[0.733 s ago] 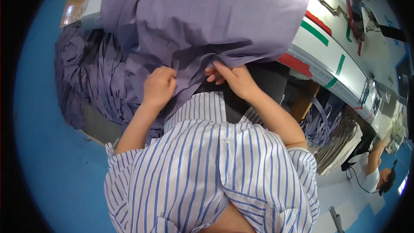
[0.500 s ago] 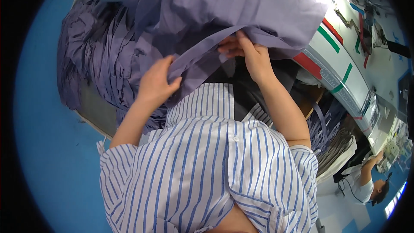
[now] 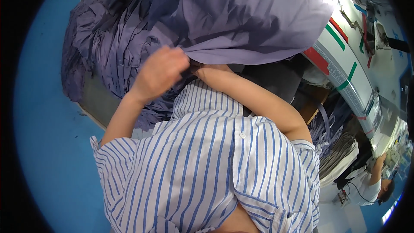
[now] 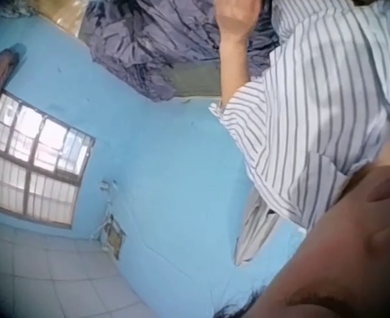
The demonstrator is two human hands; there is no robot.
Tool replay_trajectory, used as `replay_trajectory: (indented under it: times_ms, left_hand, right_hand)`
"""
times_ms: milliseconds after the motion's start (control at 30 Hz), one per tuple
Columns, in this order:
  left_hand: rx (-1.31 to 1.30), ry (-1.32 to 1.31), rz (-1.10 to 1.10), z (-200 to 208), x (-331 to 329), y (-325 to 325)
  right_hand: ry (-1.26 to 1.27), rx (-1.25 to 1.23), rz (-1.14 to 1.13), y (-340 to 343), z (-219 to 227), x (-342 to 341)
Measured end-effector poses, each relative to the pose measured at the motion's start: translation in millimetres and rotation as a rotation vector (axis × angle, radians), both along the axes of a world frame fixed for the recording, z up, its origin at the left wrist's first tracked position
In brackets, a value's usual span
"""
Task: Sewing purple fabric pieces using an industrial sewing machine.
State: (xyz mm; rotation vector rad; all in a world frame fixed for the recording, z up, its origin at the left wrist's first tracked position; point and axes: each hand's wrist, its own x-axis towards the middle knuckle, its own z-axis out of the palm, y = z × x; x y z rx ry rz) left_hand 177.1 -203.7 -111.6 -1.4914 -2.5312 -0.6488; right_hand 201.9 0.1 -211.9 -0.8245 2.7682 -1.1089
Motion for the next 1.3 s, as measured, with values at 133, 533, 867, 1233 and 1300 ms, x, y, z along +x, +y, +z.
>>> replay_trajectory:
  times_ms: [133,533,867,1233,1300]
  left_hand:
    - [-0.209,-0.315,-0.150,-4,13,5]
    - [-0.274,-0.135,0.115,90,47,-43]
    - [-0.408,-0.036,0.307,175,109,-77]
    - [-0.376,0.347,0.362,175,126,-93]
    - [-0.366,0.399,0.309,181,132,-97]
  right_hand:
    - [-0.217,-0.087,0.013,4,15,0]
    - [0.157,-0.002,0.175,46,78,16]
    - [0.396,0.326,0.197,92,150,5]
    - [0.731,0.324,0.051,99,190,-22]
    - [0.690,0.298,0.069,114,181,-21]
